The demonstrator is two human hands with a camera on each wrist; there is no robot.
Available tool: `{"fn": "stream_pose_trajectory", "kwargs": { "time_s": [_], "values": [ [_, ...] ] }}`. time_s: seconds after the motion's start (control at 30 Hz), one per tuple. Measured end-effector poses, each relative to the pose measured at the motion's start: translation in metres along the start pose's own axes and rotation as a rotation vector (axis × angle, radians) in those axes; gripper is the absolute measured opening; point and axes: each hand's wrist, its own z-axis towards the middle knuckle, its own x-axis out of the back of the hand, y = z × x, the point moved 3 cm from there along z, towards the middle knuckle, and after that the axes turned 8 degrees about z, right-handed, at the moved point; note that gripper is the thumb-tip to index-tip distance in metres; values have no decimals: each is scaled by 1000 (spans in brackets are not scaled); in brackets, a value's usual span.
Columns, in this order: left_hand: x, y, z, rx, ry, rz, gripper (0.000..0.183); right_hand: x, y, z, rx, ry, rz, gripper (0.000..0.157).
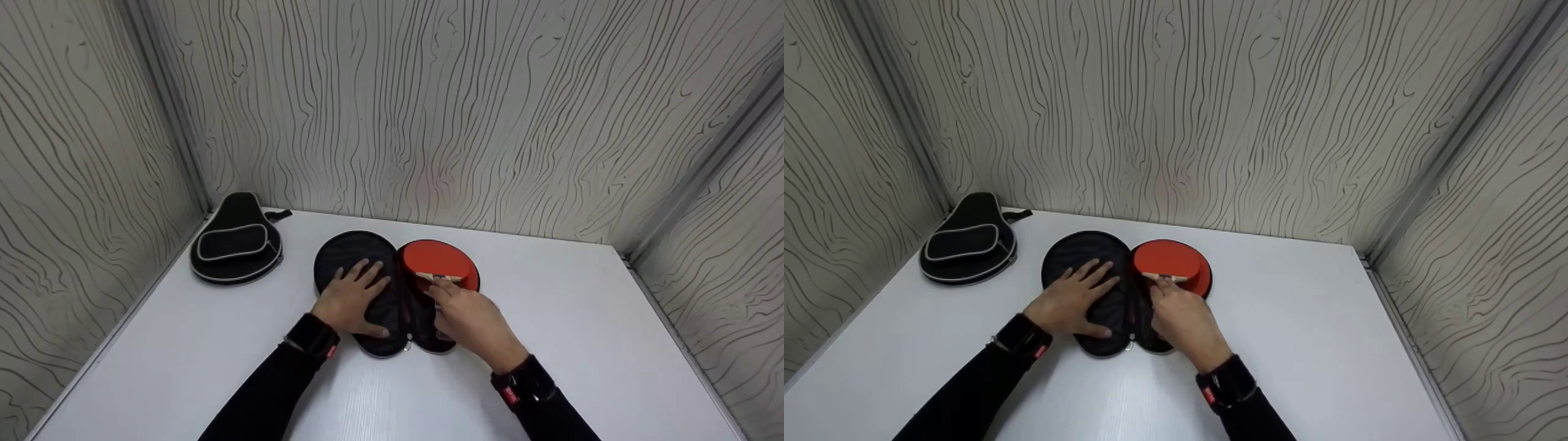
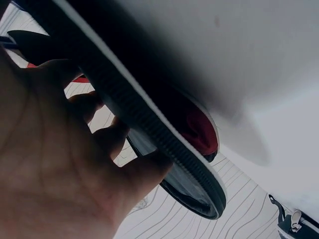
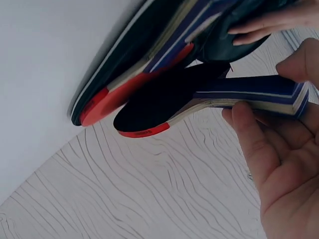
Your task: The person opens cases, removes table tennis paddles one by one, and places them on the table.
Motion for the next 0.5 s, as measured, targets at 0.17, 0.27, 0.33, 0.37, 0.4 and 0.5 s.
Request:
{"fn": "stream_pose_trajectory", "kwargs": {
  "time_s": [0.17,0.27,0.33,0.37,0.4,0.5],
  "values": [
    [0,0,1,1,-2,-8,116,12,11,-1,-7,56,-20,43],
    [0,0,0,1,-5,-8,116,19,18,-1,13,113,-46,41],
    [0,0,1,2,-10,-6,116,24,24,-2,10,121,-45,45],
    [0,0,1,1,-11,-5,116,27,26,-2,4,117,-42,47],
    [0,0,1,0,-12,-4,116,30,29,-3,-2,116,-34,48],
    [0,-1,1,-1,-15,-6,116,38,36,-5,-24,109,-5,49]
  ]
}}
